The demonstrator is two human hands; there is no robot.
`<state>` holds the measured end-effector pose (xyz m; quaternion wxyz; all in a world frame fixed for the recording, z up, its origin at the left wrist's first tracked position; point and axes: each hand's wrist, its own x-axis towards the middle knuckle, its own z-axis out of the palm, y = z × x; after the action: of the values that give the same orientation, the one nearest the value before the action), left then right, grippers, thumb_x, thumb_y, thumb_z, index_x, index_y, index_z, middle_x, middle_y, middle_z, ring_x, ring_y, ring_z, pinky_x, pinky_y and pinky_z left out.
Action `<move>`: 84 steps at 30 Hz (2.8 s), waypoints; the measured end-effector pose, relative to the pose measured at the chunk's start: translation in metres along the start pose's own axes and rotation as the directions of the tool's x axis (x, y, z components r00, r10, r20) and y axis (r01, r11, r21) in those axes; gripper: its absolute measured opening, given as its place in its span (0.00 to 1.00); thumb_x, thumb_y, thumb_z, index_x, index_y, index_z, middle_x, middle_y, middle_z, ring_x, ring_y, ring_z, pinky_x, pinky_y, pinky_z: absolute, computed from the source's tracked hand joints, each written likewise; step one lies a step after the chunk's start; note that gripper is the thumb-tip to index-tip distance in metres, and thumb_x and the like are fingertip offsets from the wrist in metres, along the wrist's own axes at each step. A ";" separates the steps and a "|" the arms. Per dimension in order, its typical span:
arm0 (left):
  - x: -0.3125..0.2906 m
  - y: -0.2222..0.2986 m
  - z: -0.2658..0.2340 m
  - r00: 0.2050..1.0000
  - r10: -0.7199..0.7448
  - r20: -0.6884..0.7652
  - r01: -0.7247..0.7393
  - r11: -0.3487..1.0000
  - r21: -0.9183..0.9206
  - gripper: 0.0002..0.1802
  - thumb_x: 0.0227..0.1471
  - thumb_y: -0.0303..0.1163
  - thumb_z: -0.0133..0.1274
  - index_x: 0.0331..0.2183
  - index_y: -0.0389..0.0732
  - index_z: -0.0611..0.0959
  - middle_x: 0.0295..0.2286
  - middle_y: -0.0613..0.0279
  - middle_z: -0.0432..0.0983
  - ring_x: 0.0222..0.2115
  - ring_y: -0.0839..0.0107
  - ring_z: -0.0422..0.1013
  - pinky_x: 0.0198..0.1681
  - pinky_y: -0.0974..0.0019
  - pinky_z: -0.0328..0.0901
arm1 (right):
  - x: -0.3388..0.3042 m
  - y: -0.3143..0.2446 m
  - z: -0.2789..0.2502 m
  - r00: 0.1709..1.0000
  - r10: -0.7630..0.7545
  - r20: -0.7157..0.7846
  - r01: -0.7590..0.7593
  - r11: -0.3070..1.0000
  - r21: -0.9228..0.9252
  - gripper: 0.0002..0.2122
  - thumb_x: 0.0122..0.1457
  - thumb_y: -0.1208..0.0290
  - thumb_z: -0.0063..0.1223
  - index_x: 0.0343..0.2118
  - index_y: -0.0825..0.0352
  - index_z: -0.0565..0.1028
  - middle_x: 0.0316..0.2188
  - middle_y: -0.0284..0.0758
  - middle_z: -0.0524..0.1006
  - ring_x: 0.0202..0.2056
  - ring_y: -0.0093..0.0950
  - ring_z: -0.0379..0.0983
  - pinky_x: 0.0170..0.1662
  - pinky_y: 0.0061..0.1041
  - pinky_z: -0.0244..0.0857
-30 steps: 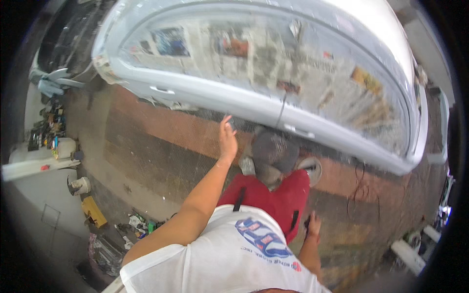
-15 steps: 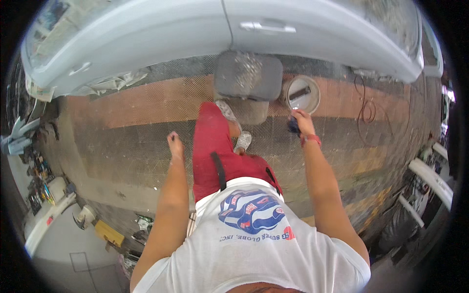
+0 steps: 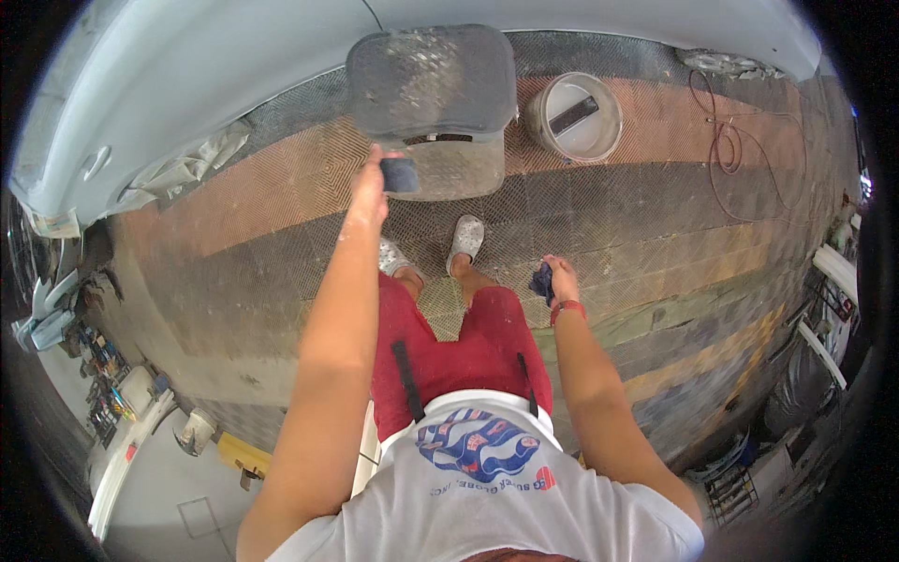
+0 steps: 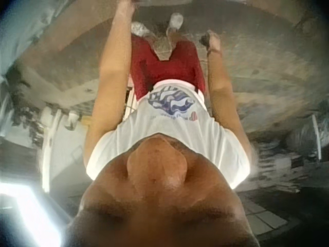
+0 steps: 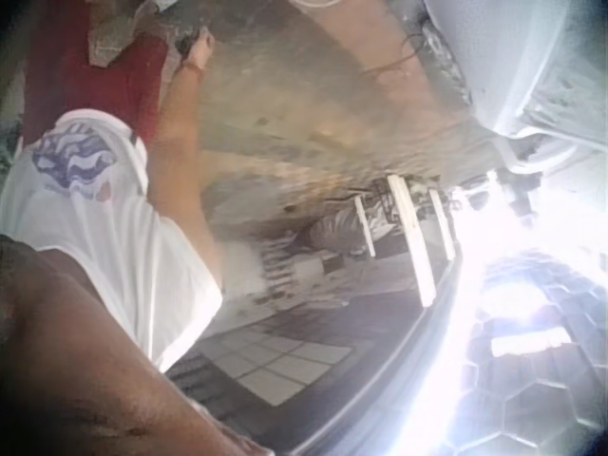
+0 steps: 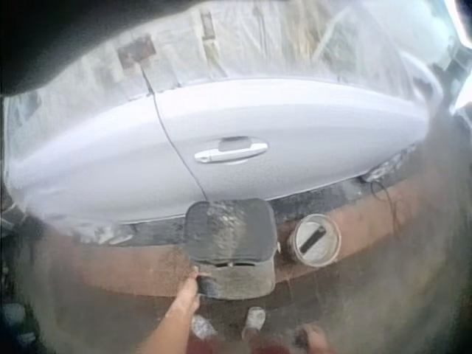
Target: The person walks to a white car with newspaper taped over the windows and uses a sanding block to sand the hood surface. They briefly walk away to retrieve another sanding block from a cluttered area, then return to continue sanding the hood with both hands.
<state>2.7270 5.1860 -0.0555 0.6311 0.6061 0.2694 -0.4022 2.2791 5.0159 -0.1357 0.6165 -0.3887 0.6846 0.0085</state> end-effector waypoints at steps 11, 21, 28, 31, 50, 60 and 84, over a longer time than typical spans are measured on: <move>0.108 -0.082 0.056 0.974 -0.101 0.202 0.176 0.899 -0.400 0.56 0.46 0.62 0.77 0.67 0.48 0.68 0.53 0.48 0.76 0.42 0.68 0.81 0.24 0.74 0.65 | 0.064 0.022 0.026 0.999 0.044 -0.001 -0.044 0.998 -0.041 0.10 0.71 0.63 0.56 0.45 0.63 0.81 0.35 0.32 0.83 0.34 0.26 0.80 0.40 0.31 0.78; 0.083 -0.026 -0.040 0.992 -0.027 0.123 0.071 0.925 -0.372 0.77 0.41 0.72 0.72 0.74 0.38 0.51 0.66 0.41 0.62 0.56 0.60 0.79 0.25 0.78 0.62 | 0.020 0.069 0.082 0.994 -0.041 0.104 0.043 0.999 -0.021 0.10 0.72 0.61 0.59 0.43 0.64 0.79 0.30 0.33 0.81 0.30 0.27 0.80 0.32 0.32 0.78; 0.084 0.032 -0.206 0.989 -0.059 -0.132 -0.002 0.907 -0.422 0.56 0.46 0.65 0.74 0.60 0.34 0.71 0.52 0.45 0.79 0.45 0.55 0.85 0.19 0.78 0.64 | -0.016 0.058 0.138 0.998 0.022 0.059 -0.016 0.995 -0.097 0.11 0.71 0.62 0.60 0.44 0.66 0.80 0.31 0.32 0.82 0.28 0.25 0.78 0.33 0.31 0.77; 0.097 0.051 -0.285 0.991 0.090 -0.101 -0.117 0.944 -0.309 0.47 0.52 0.64 0.69 0.58 0.38 0.74 0.50 0.49 0.79 0.44 0.58 0.84 0.30 0.70 0.72 | 0.024 0.067 0.137 0.988 -0.150 -0.046 0.133 0.958 -0.255 0.14 0.69 0.60 0.62 0.46 0.68 0.83 0.34 0.32 0.83 0.32 0.25 0.79 0.37 0.30 0.76; 0.074 -0.187 -0.319 0.911 -0.295 -0.287 0.087 0.820 -0.565 0.47 0.62 0.70 0.56 0.56 0.33 0.77 0.49 0.48 0.82 0.45 0.56 0.77 0.56 0.58 0.72 | 0.346 -0.168 0.150 0.699 -0.715 -0.002 0.125 0.125 -0.984 0.41 0.52 0.46 0.73 0.58 0.78 0.75 0.45 0.59 0.85 0.50 0.50 0.84 0.55 0.45 0.76; 0.104 -0.218 -0.258 0.917 -0.094 -0.388 0.033 0.987 -0.160 0.37 0.69 0.58 0.57 0.65 0.40 0.76 0.57 0.55 0.79 0.50 0.62 0.76 0.60 0.60 0.67 | 0.406 -0.187 0.163 0.850 -0.526 -0.040 -0.073 -0.042 -0.996 0.35 0.60 0.36 0.61 0.52 0.70 0.84 0.50 0.55 0.84 0.55 0.53 0.81 0.57 0.51 0.74; 0.210 -0.057 -0.298 0.551 0.402 -0.731 -0.468 0.874 0.127 0.50 0.56 0.43 0.75 0.68 0.32 0.67 0.55 0.43 0.77 0.49 0.58 0.79 0.52 0.53 0.81 | 0.201 -0.078 0.400 0.776 -0.491 0.396 0.408 -0.089 -0.909 0.17 0.57 0.54 0.65 0.33 0.66 0.86 0.33 0.51 0.86 0.38 0.52 0.85 0.44 0.50 0.80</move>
<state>2.8346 5.4441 -0.2961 0.5708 0.7363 0.3588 0.0582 2.6688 5.0536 -0.3660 0.1409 -0.8965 0.3458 0.2386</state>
